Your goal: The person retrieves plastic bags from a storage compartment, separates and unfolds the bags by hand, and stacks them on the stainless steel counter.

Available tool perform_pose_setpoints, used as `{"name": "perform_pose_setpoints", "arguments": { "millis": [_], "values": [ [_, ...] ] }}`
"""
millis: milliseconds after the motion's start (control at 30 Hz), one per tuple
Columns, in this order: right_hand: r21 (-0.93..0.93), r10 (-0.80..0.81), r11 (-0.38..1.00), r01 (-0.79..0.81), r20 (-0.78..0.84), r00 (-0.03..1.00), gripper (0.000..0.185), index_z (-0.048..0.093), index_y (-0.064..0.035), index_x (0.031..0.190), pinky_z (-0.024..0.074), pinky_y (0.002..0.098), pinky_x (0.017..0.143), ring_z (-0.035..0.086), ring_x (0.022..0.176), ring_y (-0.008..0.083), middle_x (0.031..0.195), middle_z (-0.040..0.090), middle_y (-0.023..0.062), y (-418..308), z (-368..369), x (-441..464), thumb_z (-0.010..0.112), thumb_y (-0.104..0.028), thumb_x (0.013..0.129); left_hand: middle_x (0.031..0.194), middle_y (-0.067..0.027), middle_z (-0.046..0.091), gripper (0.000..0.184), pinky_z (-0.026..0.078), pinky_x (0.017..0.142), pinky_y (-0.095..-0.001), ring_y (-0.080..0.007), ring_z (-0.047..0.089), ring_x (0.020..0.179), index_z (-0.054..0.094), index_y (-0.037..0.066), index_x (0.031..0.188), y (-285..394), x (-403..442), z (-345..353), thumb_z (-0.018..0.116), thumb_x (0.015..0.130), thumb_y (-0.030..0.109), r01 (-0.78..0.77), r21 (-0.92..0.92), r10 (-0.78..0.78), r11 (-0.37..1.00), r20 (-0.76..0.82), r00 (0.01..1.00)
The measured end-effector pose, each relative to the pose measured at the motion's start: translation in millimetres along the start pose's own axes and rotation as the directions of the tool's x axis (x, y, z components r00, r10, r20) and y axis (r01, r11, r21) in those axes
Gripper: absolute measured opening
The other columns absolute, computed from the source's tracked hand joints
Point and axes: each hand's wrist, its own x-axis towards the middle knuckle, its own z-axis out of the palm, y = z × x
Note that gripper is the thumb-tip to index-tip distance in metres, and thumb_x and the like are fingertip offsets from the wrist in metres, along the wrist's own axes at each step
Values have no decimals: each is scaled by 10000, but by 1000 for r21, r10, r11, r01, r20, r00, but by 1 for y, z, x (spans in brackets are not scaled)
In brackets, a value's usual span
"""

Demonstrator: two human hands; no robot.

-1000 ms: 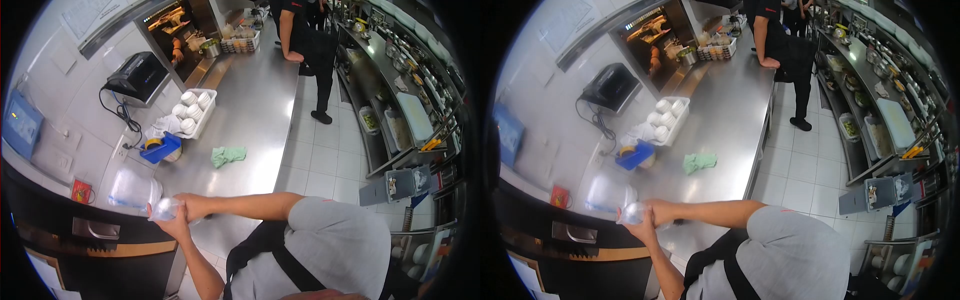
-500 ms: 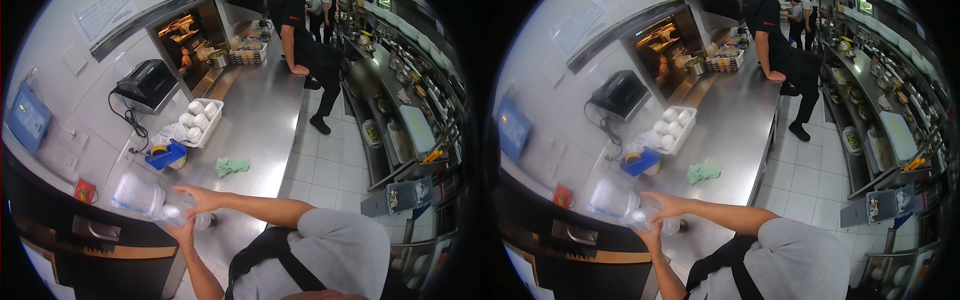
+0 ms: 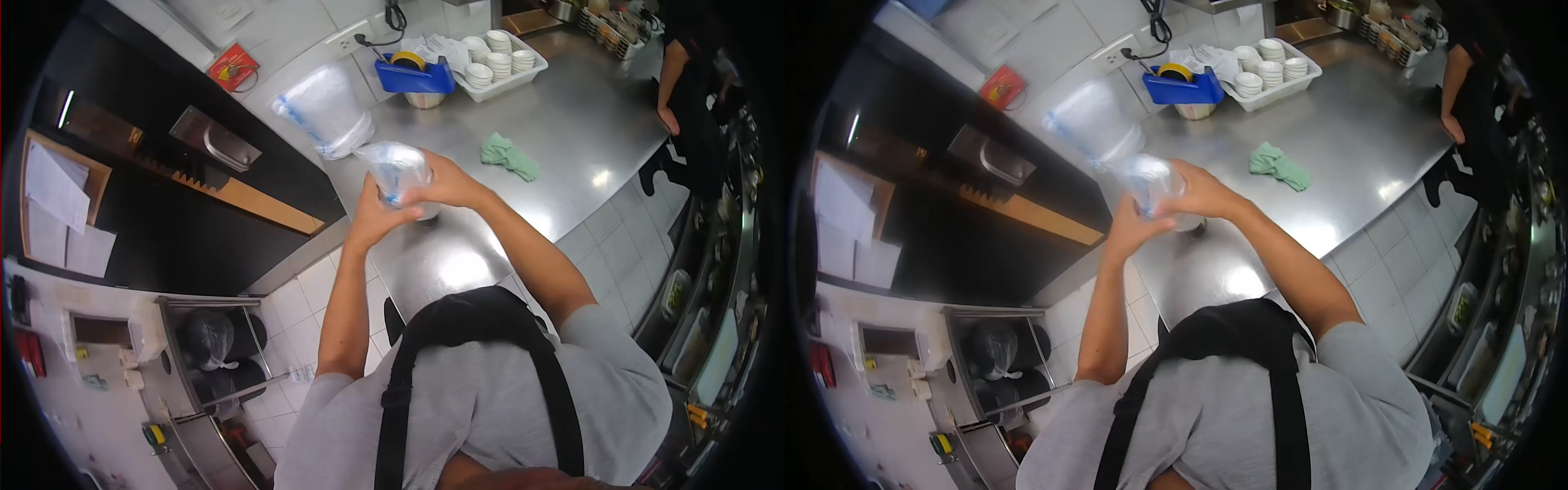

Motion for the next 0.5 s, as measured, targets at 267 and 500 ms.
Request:
{"name": "perform_pose_setpoints", "arguments": {
  "millis": [267,500],
  "values": [
    [-47,-103,995,92,-315,943,323,707,11,1098,537,388,858,717,926,272,968,744,146,-63,21,55,729,-248,907,1184,-143,677,382,476,979,-368,-243,635,1109,651,-21,1234,62,51,4,413,1106,249,-315,5,294,949,-376,879],
    [-13,-128,990,139,-487,864,342,686,-3,1030,556,397,744,710,772,357,851,740,141,-34,54,38,723,-324,920,811,-130,696,378,521,653,-352,-224,654,692,658,-30,1081,16,57,49,405,1102,251,-396,226,450,890,-576,682]
  ]
}}
